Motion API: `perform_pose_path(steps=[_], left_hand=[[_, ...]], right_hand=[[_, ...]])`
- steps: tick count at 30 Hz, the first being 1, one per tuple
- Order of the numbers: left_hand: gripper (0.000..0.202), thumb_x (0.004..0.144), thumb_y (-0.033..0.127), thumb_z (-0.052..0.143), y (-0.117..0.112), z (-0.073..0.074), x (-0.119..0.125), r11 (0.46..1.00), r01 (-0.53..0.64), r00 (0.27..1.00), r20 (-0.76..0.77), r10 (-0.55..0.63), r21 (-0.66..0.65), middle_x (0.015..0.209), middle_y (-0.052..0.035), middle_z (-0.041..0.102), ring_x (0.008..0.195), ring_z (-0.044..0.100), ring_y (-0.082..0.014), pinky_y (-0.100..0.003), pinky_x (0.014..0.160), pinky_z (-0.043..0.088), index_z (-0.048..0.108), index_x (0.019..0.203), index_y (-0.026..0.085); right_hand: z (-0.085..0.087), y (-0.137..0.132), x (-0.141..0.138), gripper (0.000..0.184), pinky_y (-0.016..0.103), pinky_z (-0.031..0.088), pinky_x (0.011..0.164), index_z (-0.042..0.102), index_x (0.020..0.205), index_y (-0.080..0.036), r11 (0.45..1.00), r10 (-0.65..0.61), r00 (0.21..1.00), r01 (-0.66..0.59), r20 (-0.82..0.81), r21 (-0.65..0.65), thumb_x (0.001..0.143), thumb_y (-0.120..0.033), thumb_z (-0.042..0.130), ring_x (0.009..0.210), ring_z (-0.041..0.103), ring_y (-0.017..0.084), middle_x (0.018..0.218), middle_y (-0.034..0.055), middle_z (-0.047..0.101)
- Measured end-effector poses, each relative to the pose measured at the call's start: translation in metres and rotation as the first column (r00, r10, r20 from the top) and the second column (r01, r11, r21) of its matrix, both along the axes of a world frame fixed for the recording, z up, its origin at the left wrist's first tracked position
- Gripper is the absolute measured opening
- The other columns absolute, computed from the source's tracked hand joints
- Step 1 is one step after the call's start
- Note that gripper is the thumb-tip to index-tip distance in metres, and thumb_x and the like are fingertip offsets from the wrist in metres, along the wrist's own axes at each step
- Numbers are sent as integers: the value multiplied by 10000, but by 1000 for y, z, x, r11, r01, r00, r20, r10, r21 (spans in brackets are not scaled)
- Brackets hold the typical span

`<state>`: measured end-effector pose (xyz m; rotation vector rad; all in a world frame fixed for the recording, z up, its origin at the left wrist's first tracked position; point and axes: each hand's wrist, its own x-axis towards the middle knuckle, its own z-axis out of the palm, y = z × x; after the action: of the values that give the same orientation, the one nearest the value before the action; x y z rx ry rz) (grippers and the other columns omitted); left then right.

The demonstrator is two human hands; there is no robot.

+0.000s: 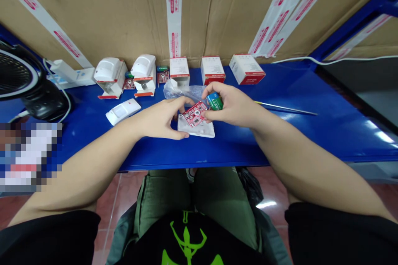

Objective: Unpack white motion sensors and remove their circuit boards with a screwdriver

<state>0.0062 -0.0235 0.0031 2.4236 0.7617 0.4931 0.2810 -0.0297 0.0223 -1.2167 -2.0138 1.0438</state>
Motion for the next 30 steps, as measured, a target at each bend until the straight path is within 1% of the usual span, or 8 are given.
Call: perform_pose_path(steps=[5, 12, 16, 18, 20, 22, 25, 30], left_hand=[[760, 864, 502, 924, -1, 5, -2, 997, -5, 1000, 10, 6, -73, 1042, -45, 744, 833, 724, -221, -344, 773, 595, 614, 1472, 167], [815, 835, 525, 974, 1, 6, -6, 988, 6, 1000, 15, -4, -157, 1022, -33, 753, 800, 722, -202, -317, 743, 603, 617, 1485, 187], [786, 853, 504, 982, 3, 7, -8, 940, 57, 998, 29, -50, -335, 1008, -14, 757, 754, 730, -184, -296, 705, 610, 613, 1483, 211], [774, 842, 479, 990, 3, 7, -9, 923, 62, 998, 38, -52, -380, 1028, -17, 759, 748, 733, -178, -294, 700, 612, 624, 1469, 212], [792, 805, 455, 1013, 3, 7, -9, 930, 53, 997, 64, -32, -365, 1043, -21, 755, 762, 730, -176, -297, 716, 615, 638, 1457, 209], [816, 774, 436, 1028, 3, 6, -10, 944, 35, 996, 87, -7, -328, 1052, -25, 747, 794, 733, -184, -307, 740, 619, 645, 1454, 200], [825, 765, 434, 1030, 4, 5, -10, 966, 11, 997, 81, 11, -259, 1029, -23, 731, 835, 734, -203, -322, 768, 623, 650, 1456, 189], [824, 790, 533, 1019, 8, 3, -14, 990, 1, 1000, -1, -1, -139, 1001, -16, 735, 826, 722, -214, -322, 762, 596, 668, 1458, 201]], right_hand=[[4, 2, 5, 394, 384, 468, 748, 601, 991, -272, 998, 67, 998, -68, -20, -13, 671, -365, 812, 855, 591, 214, 950, 1, 660], [-3, 5, 5, 380, 398, 521, 849, 640, 1035, -271, 989, 134, 991, -135, 11, 63, 706, -346, 815, 943, 650, 239, 1023, 14, 724], [-2, 4, 4, 356, 396, 521, 857, 635, 1000, -274, 975, 207, 978, -205, -7, 83, 738, -397, 842, 955, 662, 236, 1052, 25, 739], [-1, 2, 3, 341, 396, 539, 853, 629, 964, -274, 971, 225, 974, -222, -30, 91, 737, -399, 851, 961, 665, 237, 1036, 26, 730], [0, 1, 2, 338, 397, 573, 812, 614, 933, -272, 979, 202, 976, -199, -77, 46, 722, -380, 856, 924, 670, 229, 1024, 28, 715], [0, 0, 0, 360, 387, 602, 712, 599, 936, -272, 981, 166, 977, -177, -131, -78, 711, -363, 865, 816, 673, 201, 1005, 16, 696], [-1, -1, -2, 406, 372, 622, 593, 568, 946, -279, 948, 133, 973, -181, -188, -264, 710, -354, 890, 670, 677, 170, 907, -21, 660], [4, 5, 7, 368, 383, 634, 603, 562, 951, -277, 949, 96, 986, -132, -136, -285, 756, -329, 871, 644, 682, 169, 838, -28, 655]])
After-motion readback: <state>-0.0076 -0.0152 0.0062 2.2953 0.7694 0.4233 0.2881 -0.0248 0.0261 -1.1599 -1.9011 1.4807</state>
